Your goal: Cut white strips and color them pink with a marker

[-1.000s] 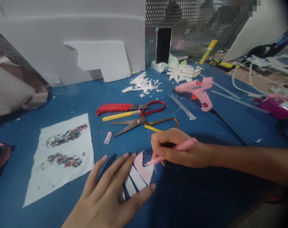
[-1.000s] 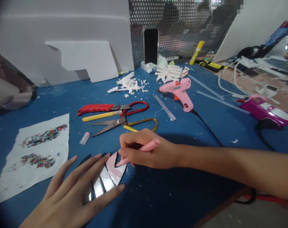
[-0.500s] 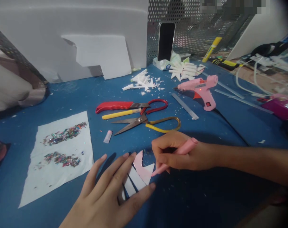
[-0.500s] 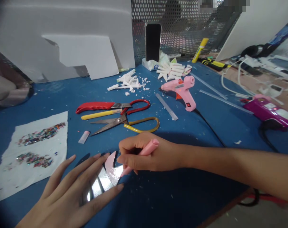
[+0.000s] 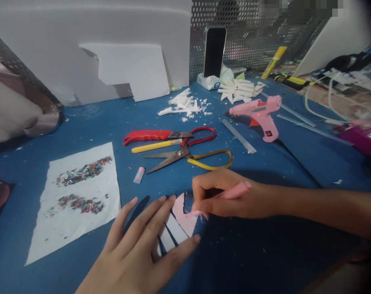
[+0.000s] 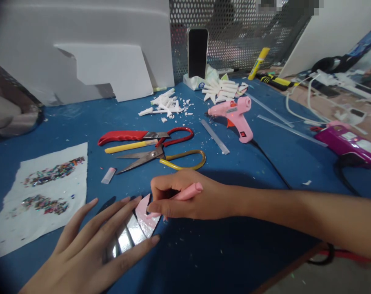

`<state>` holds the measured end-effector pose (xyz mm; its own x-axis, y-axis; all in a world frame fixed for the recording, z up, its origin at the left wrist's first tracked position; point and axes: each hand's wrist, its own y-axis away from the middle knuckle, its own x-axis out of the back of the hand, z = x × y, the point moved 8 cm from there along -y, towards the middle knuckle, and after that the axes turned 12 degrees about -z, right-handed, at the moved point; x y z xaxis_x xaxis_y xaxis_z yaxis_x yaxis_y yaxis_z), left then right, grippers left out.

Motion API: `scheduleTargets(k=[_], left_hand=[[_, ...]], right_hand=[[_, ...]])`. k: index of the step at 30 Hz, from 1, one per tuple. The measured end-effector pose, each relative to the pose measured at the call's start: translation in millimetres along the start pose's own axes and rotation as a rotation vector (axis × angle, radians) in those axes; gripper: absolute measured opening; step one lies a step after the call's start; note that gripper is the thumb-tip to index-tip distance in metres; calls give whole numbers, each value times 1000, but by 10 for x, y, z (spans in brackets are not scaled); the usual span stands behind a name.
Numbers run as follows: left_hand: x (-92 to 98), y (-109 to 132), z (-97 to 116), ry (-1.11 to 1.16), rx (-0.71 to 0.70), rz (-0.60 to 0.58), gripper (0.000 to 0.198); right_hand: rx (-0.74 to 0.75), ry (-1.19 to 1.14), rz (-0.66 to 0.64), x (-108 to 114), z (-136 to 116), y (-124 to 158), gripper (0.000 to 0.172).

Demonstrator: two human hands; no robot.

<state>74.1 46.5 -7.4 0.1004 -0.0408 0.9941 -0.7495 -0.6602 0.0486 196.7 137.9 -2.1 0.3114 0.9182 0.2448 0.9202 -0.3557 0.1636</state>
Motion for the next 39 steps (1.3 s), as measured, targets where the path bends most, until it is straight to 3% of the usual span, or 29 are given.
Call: scheduleTargets(k=[10, 20, 24, 27, 39], left_hand=[[-6, 7, 5, 8, 1, 12, 66], [8, 4, 4, 22, -1, 13, 64], [0, 6, 1, 34, -3, 9, 64], [7, 8, 0, 34, -1, 13, 64], [1, 9, 1, 6, -9, 13, 64]], right_hand=[[20, -15, -12, -18, -13, 5, 32], [-5, -16, 33, 22, -1, 10, 28], [7, -36, -13, -17, -3, 2, 34], [-5, 0, 32, 18, 2, 1, 26], [21, -2, 21, 18, -30, -2, 32]])
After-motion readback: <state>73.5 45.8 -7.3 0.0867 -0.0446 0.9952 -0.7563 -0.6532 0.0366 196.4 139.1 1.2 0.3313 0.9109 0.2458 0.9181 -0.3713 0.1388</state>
